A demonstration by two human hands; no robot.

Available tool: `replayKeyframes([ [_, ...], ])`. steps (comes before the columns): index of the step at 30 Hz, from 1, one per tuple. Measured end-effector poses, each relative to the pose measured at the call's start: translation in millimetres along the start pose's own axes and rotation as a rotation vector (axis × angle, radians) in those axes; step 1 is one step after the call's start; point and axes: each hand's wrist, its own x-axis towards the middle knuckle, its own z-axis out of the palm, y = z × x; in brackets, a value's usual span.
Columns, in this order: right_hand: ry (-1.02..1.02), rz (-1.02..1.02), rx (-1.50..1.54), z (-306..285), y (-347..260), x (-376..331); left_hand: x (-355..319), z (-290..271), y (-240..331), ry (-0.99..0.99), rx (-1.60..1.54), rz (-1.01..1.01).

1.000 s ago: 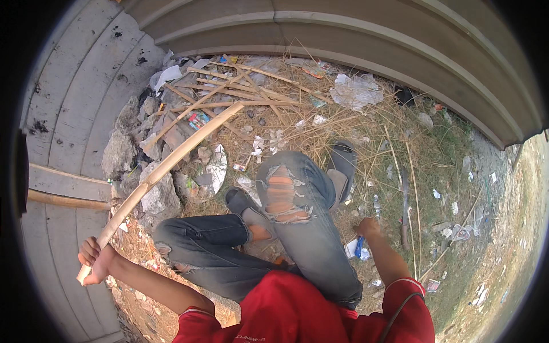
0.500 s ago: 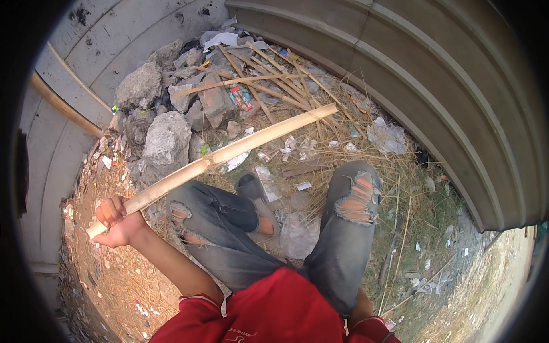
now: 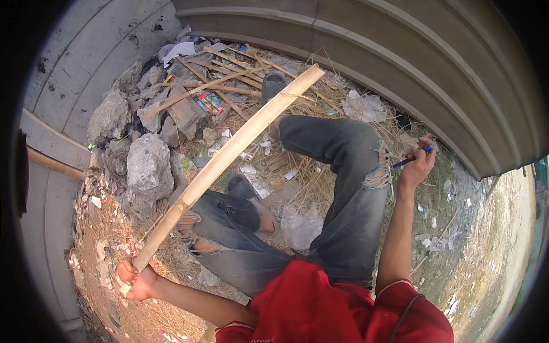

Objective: The person sits on the ground and uses a machete to split a long bamboo stick into thin strips. They repeatedly strike the bamboo to separate the layers and then use a blue utility knife to further refine the strips.

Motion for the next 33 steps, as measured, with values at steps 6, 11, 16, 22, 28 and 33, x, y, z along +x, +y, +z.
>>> replayKeyframes([
  [6,-0.453,0.555,0.262,100,-81,-31,-52,6,-50,-0.007,-0.010,-0.077],
  [11,-0.191,0.730,0.617,105,-27,-40,-104,12,-110,-0.091,0.120,-0.360],
  [16,0.016,0.692,0.648,-13,55,10,-217,4,-165,-0.094,0.376,-0.870],
  [22,0.039,0.691,0.598,-100,79,40,-391,-18,-143,-0.397,0.724,-1.825],
  [28,-0.071,0.662,0.613,-98,62,16,-418,39,-169,-1.328,0.788,-0.939],
  [33,-0.193,0.693,0.630,-18,-17,-32,-327,88,-230,-1.551,1.504,-0.456],
])
